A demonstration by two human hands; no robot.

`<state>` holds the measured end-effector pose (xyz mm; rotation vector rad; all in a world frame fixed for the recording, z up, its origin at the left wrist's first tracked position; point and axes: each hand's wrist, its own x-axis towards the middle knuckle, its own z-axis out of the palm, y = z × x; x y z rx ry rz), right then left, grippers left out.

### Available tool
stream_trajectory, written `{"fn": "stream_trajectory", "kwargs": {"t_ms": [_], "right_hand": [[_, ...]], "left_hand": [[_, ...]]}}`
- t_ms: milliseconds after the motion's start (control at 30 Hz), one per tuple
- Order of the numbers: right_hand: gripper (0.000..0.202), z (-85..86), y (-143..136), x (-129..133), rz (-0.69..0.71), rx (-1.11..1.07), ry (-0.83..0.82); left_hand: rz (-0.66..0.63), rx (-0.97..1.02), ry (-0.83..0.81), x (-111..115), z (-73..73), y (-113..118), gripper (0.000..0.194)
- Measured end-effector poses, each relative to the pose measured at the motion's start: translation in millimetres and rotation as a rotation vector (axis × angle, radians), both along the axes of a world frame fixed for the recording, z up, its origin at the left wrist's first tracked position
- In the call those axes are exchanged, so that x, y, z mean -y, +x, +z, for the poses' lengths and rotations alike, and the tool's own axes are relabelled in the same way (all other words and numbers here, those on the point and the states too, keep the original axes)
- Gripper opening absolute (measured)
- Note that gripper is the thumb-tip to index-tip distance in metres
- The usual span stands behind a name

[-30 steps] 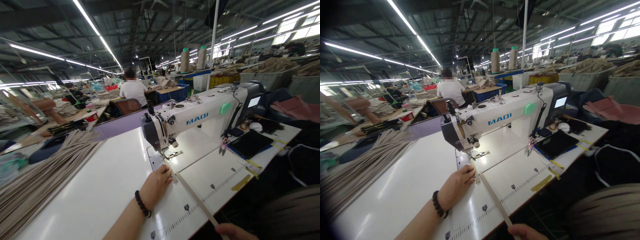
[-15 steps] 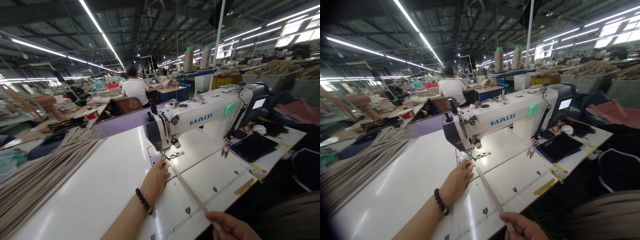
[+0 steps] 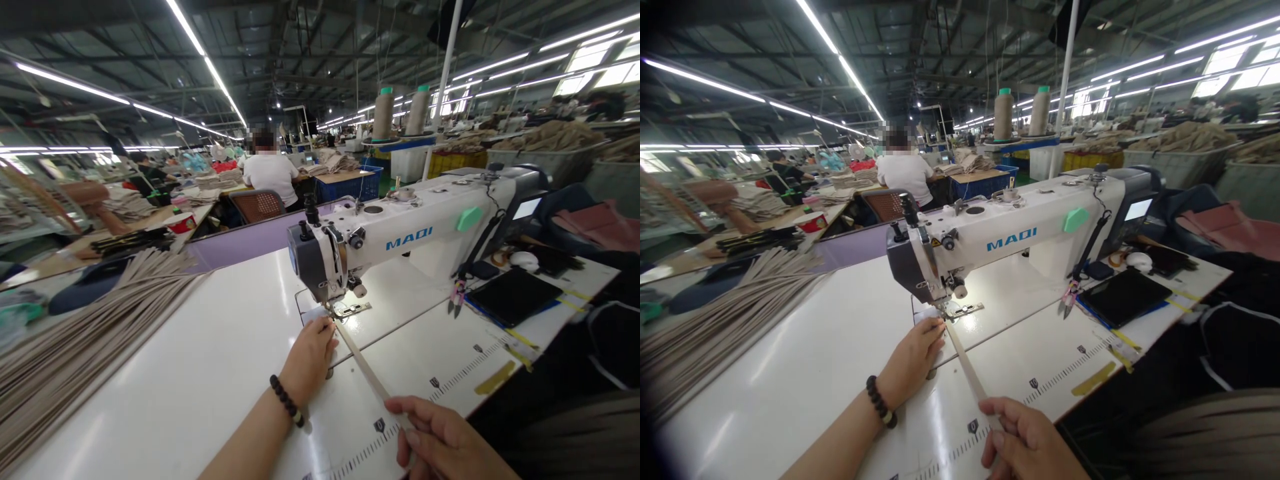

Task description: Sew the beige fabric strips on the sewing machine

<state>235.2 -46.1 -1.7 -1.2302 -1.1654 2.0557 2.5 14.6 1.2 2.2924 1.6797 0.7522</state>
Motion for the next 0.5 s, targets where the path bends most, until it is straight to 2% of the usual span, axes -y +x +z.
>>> {"fn": "stream_trajectory", "kwargs": {"t_ms": [500], "right_hand": [[0.055, -2.5, -14, -10, -0.005, -0.044, -0.063]], "left_hand": [[-0.004, -0.067, 0.044, 1, 0.5, 3, 0.020]]}}
